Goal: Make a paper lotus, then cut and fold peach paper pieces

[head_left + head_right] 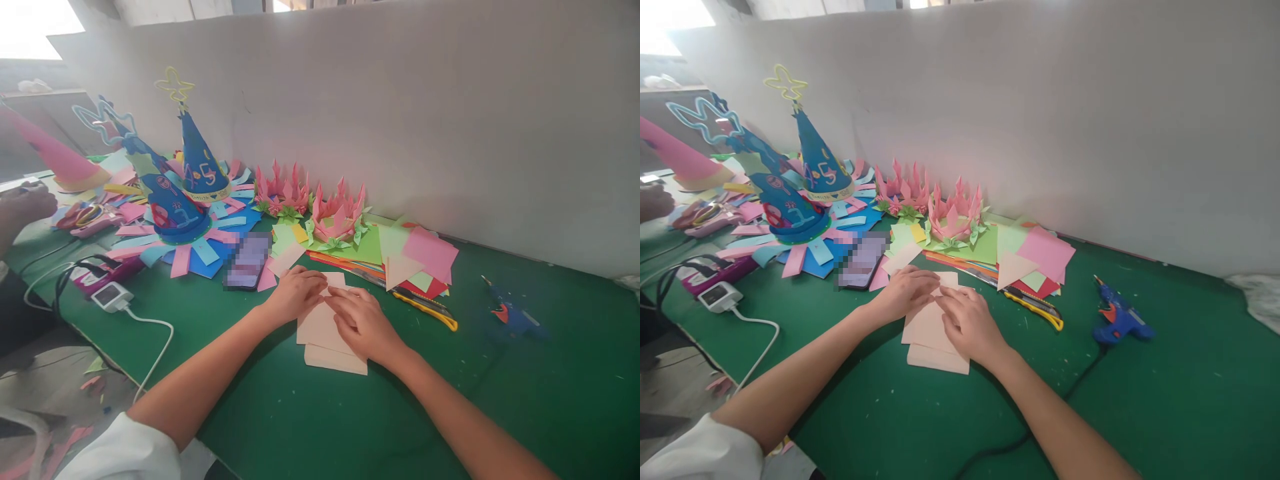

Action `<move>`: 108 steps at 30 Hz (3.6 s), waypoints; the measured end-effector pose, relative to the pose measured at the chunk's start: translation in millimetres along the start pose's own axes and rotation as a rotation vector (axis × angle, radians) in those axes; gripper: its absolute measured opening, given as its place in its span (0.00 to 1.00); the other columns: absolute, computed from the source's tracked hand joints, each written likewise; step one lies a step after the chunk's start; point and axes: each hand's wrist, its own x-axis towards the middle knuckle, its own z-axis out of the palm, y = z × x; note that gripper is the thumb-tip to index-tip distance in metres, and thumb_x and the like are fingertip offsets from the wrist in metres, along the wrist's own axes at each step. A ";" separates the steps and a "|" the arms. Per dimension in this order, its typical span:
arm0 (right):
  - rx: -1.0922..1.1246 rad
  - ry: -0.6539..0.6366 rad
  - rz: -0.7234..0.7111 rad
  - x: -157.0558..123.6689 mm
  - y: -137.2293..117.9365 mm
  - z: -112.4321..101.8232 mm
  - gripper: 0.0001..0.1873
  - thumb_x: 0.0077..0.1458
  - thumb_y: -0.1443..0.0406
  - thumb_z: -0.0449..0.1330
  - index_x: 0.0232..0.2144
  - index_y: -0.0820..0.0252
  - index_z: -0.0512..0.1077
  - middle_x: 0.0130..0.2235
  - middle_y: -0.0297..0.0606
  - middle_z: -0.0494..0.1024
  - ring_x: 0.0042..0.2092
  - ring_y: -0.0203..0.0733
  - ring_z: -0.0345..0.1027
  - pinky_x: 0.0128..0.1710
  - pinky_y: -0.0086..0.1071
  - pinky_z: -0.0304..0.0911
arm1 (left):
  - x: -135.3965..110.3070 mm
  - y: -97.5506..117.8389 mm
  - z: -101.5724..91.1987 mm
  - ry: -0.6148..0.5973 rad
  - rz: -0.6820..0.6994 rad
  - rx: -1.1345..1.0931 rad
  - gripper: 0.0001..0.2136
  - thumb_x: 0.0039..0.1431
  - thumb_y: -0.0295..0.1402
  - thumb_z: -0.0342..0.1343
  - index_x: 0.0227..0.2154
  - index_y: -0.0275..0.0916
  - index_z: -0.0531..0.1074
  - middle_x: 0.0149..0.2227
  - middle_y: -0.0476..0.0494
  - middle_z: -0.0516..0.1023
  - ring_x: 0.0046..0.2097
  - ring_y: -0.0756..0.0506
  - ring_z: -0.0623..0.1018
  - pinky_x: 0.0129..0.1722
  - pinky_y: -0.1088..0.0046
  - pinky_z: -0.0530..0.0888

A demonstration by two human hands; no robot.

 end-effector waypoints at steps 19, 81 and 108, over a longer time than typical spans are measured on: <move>0.000 0.194 -0.192 -13.2 14.6 -19.8 0.24 0.59 0.68 0.49 0.12 0.58 0.54 0.15 0.31 0.56 0.22 0.35 0.50 0.26 0.32 0.48 | -0.4 4.4 -5.4 -0.062 0.006 0.118 0.08 0.57 0.35 0.54 0.40 0.45 0.73 0.50 0.51 0.74 0.47 0.42 0.68 0.38 0.67 0.57; 0.300 0.026 -0.151 -9.0 23.1 -14.0 0.10 0.60 0.63 0.53 0.32 0.55 0.73 0.32 0.37 0.78 0.34 0.40 0.68 0.36 0.34 0.62 | -2.9 -0.1 -12.1 -0.167 0.229 -0.014 0.11 0.58 0.39 0.54 0.44 0.47 0.72 0.56 0.47 0.68 0.53 0.40 0.64 0.53 0.60 0.59; 0.125 0.084 0.135 1.5 14.8 -1.4 0.09 0.56 0.60 0.57 0.25 0.56 0.69 0.25 0.32 0.72 0.28 0.38 0.63 0.27 0.30 0.55 | 3.3 -10.6 -21.8 -0.264 0.136 -0.252 0.16 0.65 0.43 0.42 0.43 0.46 0.73 0.46 0.49 0.77 0.51 0.44 0.67 0.52 0.65 0.60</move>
